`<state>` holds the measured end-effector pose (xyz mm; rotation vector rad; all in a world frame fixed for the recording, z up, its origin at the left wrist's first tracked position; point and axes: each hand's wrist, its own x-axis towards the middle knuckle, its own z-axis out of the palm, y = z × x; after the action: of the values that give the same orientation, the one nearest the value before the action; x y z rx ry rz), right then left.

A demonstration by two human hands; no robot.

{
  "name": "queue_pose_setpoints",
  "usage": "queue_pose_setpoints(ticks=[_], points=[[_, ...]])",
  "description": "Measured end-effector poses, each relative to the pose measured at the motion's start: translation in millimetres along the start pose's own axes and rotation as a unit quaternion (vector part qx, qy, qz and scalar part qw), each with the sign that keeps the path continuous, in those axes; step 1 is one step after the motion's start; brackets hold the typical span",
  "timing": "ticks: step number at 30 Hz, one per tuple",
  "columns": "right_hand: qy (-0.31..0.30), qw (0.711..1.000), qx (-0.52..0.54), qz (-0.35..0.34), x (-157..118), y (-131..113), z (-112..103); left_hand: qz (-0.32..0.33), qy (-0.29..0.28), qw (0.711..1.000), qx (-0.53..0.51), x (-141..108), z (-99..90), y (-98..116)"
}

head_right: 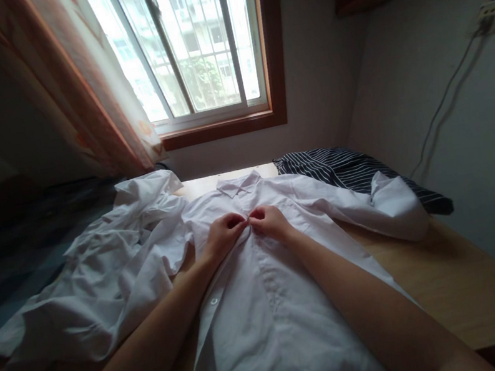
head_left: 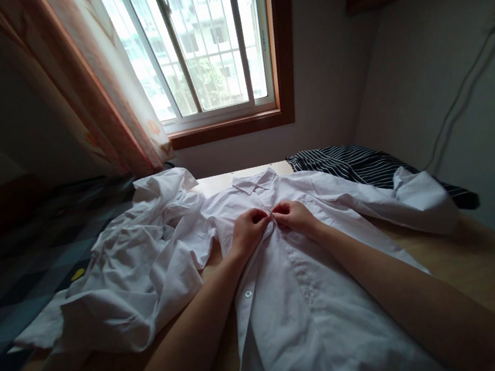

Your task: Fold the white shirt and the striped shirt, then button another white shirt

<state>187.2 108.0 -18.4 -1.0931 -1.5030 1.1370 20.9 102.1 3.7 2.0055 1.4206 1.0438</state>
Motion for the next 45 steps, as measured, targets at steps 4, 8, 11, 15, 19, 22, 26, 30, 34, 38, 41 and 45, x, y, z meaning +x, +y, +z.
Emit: queue_pose_setpoints(ticks=[4,8,11,15,19,22,26,30,34,38,41,45], points=[[-0.014,1.000,0.022,-0.001,2,3,-1,-0.003,0.000,1.000,-0.014,0,0.6,-2],[-0.021,1.000,0.019,-0.011,4,7,-2,-0.009,0.005,0.999,-0.040,1,0.6,-5],[-0.021,1.000,0.007,-0.011,5,9,-2,-0.015,0.006,0.998,-0.057,2,0.3,-6],[-0.018,1.000,-0.010,-0.017,5,10,-2,-0.017,0.000,0.998,-0.067,2,0.0,-7],[-0.026,0.999,-0.006,-0.023,4,8,-2,-0.019,0.002,0.998,-0.067,3,1.0,-7],[-0.041,0.999,0.002,-0.014,2,3,-3,-0.021,0.005,0.998,-0.063,3,2.1,-9],[-0.058,0.998,0.018,-0.002,-1,-4,-7,-0.025,0.012,0.998,-0.056,3,2.4,-10],[-0.038,0.999,-0.023,-0.028,-1,-3,-6,-0.023,0.019,0.998,-0.055,3,2.8,-12],[0.002,0.996,-0.070,-0.048,2,1,-2,-0.029,0.020,0.997,-0.072,4,3.9,-14],[0.021,0.991,-0.109,-0.071,2,2,1,-0.036,0.018,0.996,-0.079,5,3.1,-14],[0.046,0.983,-0.158,-0.077,-1,-1,4,-0.030,0.016,0.998,-0.053,5,0.9,-10],[0.056,0.977,-0.195,-0.070,-4,-7,8,-0.029,0.011,0.999,-0.008,3,-1.7,-4]])
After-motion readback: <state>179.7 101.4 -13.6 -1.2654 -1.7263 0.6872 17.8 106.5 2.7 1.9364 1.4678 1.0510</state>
